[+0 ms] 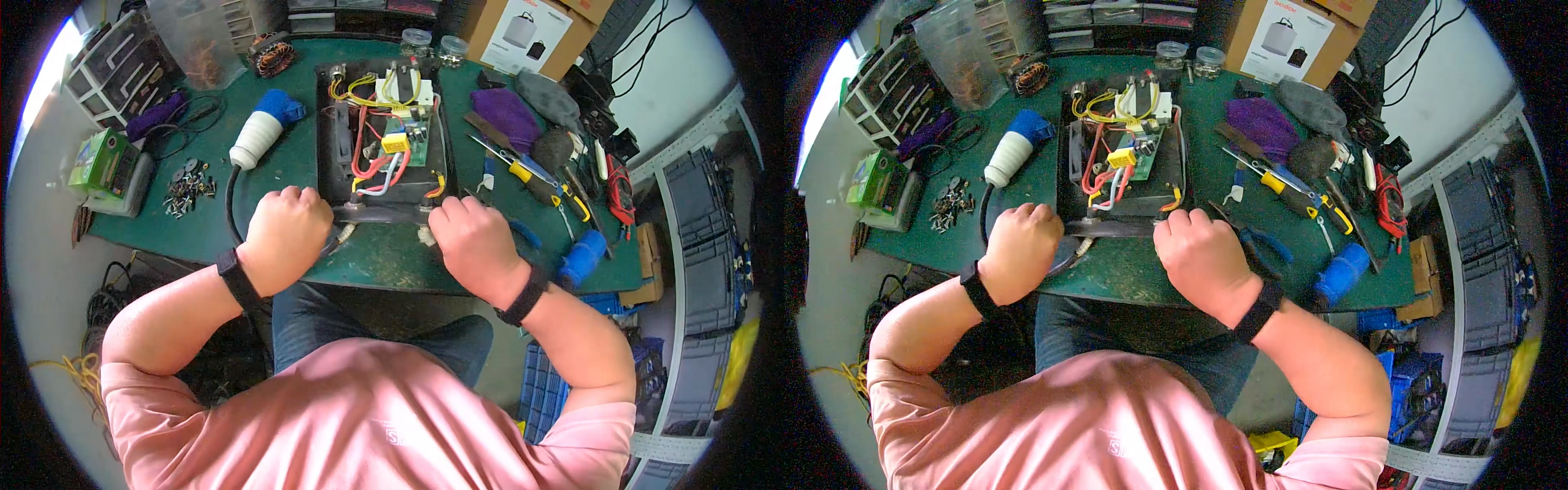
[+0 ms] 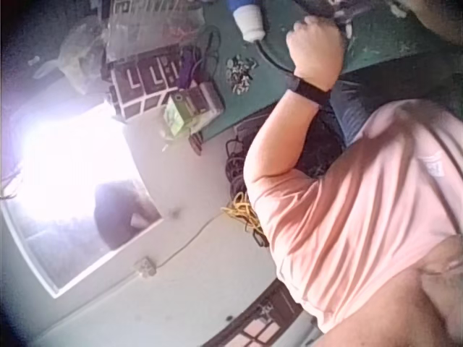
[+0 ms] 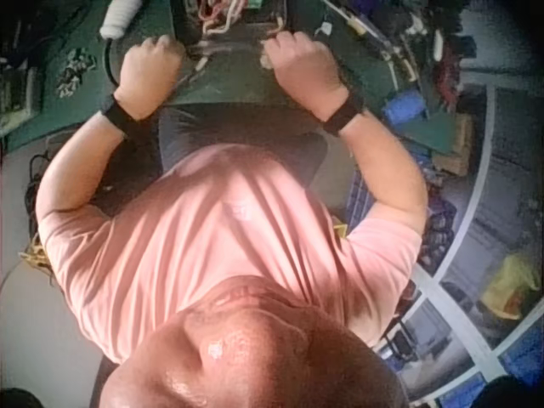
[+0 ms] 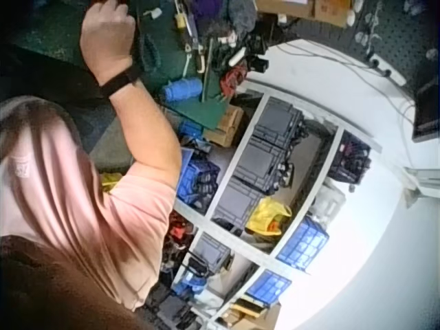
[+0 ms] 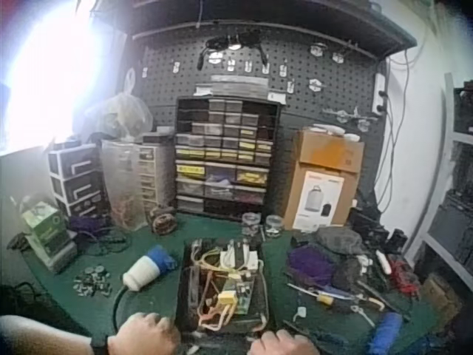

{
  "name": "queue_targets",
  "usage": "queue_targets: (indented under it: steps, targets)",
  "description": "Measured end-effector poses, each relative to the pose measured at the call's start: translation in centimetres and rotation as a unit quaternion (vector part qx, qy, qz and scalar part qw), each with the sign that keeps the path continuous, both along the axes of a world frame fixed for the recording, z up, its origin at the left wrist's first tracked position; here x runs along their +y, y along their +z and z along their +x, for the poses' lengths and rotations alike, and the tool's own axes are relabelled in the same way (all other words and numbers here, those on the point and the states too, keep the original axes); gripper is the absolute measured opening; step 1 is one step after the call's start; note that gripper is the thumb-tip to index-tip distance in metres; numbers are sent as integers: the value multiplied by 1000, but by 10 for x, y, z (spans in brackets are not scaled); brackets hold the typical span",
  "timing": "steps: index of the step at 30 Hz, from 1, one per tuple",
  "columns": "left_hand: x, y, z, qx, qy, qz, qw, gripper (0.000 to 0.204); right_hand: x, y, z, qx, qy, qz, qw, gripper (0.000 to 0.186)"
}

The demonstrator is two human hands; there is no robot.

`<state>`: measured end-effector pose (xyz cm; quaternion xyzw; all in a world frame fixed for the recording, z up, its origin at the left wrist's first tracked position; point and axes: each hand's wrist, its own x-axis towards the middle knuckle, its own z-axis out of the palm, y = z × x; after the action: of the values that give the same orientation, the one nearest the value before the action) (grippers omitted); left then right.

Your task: The person uses a screwdriver to tighten screws on a black metal bracket attached to an electronic device. They then use pliers to strip the insulation off the ends of several colored wires and insert them into terminals on a circuit board. The person continues to use the screwdriver to secure the connections.

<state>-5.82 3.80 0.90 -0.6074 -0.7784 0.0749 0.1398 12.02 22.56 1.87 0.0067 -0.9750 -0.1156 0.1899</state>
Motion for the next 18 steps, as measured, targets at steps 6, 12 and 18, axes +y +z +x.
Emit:
queue_targets:
  steps: [6, 12, 18]
  targets:
    - [-2, -1, 0, -14, 4, 12, 1000, 6, -1, -1, -2, 13, -3, -4, 1000, 5]
    - [1, 2, -4, -43, 20, 17, 999, 6, 4, 1, -5, 30, 0, -74, 997, 3]
    - [3, 4, -7, -54, 9, 27, 998, 8, 9, 4, -8, 22, 5, -90, 996, 2]
